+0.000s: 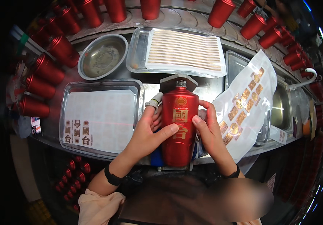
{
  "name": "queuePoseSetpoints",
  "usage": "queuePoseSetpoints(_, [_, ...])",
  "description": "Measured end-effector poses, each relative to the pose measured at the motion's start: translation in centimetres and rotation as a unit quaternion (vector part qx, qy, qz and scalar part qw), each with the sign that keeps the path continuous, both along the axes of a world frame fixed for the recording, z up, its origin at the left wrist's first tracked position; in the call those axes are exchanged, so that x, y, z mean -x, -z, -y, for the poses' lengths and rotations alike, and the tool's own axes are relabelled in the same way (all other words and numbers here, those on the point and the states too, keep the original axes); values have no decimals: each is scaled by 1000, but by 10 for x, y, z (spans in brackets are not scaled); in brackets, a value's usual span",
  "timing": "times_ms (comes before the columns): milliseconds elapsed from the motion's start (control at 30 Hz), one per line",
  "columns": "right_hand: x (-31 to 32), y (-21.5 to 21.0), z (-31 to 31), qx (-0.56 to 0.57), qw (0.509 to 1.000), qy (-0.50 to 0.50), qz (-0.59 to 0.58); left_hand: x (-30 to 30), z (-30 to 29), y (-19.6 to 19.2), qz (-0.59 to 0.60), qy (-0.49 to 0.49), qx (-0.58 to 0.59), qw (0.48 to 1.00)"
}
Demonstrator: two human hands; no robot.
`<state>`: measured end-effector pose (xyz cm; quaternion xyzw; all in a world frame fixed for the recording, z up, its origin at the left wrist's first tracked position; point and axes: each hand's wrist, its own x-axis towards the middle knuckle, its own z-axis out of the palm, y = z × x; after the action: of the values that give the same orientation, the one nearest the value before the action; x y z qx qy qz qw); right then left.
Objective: Applying decorative adhesive labels to red cylindrical canisters on a factory production line.
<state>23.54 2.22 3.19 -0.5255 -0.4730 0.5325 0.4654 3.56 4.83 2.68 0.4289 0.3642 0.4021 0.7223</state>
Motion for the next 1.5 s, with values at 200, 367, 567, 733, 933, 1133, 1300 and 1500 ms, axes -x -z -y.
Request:
queuePoseSetpoints(200, [6,-17,-7,-3,992,23,125,-4,-8,-4,29,4,40,999])
queuePoseSetpoints(367, [12,-15,-9,-5,995,25,98,-8,-5,-1,39,-12,17,999])
queuePoseSetpoints(567, [11,-18,-12,-9,997,12,78,-6,-7,4,40,-16,0,999])
queuePoseSetpoints(733, [9,-19,-17,12,996,10,84,-10,-4,-5,-35,-15,-39,999])
queuePoseSetpoints(933, [12,-20,-16,3,997,20,80,-9,-8,-6,5,-19,-1,1000])
queuePoseSetpoints(1133, [11,-22,-20,21,995,20,94,-17,-14,-9,-15,-80,-65,994])
queuePoseSetpoints(1300, [12,-20,-19,15,997,18,72,-13,-20,-11,-63,-11,-46,997])
queuePoseSetpoints(1500, [-14,5,-23,68,996,50,19,-13,-20,-6,-56,-4,-25,998])
